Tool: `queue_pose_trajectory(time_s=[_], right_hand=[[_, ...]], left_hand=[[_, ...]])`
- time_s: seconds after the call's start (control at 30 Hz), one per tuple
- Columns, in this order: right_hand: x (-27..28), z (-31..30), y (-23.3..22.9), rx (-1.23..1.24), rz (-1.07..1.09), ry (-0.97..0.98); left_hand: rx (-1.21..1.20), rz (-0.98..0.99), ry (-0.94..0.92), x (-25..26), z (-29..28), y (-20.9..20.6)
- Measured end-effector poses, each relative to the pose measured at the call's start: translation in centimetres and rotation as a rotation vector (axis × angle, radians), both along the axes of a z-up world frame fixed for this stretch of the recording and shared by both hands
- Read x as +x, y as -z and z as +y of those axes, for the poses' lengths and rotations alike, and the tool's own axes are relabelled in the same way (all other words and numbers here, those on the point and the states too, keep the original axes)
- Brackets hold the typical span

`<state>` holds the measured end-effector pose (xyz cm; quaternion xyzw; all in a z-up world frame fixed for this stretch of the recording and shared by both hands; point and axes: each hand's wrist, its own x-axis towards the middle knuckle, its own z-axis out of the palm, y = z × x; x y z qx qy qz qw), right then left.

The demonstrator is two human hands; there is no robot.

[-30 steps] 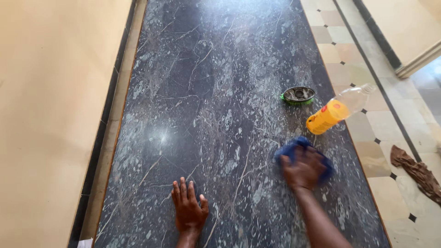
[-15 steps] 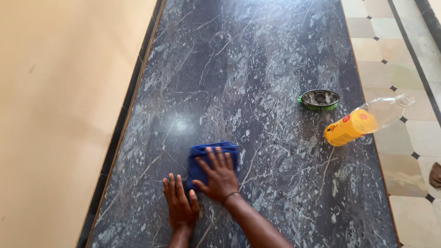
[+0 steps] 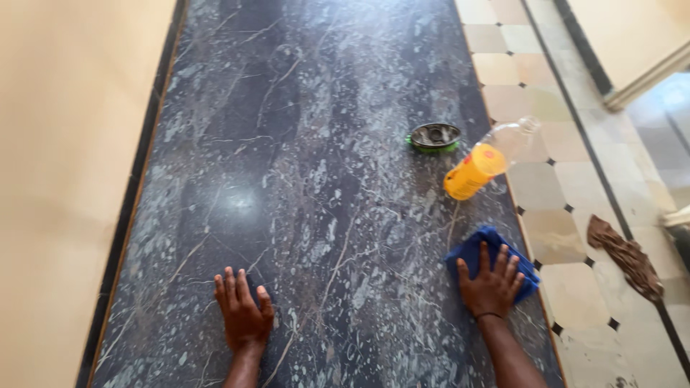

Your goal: The person wipes a dark marble tabletop with a blue cloth, moving systematically across the surface. They also wipe the wooden edges and legs of the table. A plastic bottle and a small metal container are present on the table but are not handled.

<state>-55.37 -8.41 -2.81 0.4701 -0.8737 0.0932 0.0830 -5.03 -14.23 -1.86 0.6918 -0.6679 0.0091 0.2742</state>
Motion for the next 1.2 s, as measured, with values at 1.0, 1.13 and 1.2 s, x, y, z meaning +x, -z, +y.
queue_pose_trajectory(time_s=[1.0, 1.13, 1.2], right_hand=[[3.7, 4.3, -6.3, 0.111, -0.129, -0.195], [3.2, 3.7, -7.7, 0.309, -0.188, -0.178], [3.1, 3.4, -7.9, 0.354, -0.155, -0.181]], left_hand=[[-0.007, 0.578, 0.484, -45.7, -12.1, -8.3], [0.034, 0.587, 0.318, -51.0, -15.5, -10.1], [0.089, 0.554, 0.297, -51.0, -16.1, -9.9]])
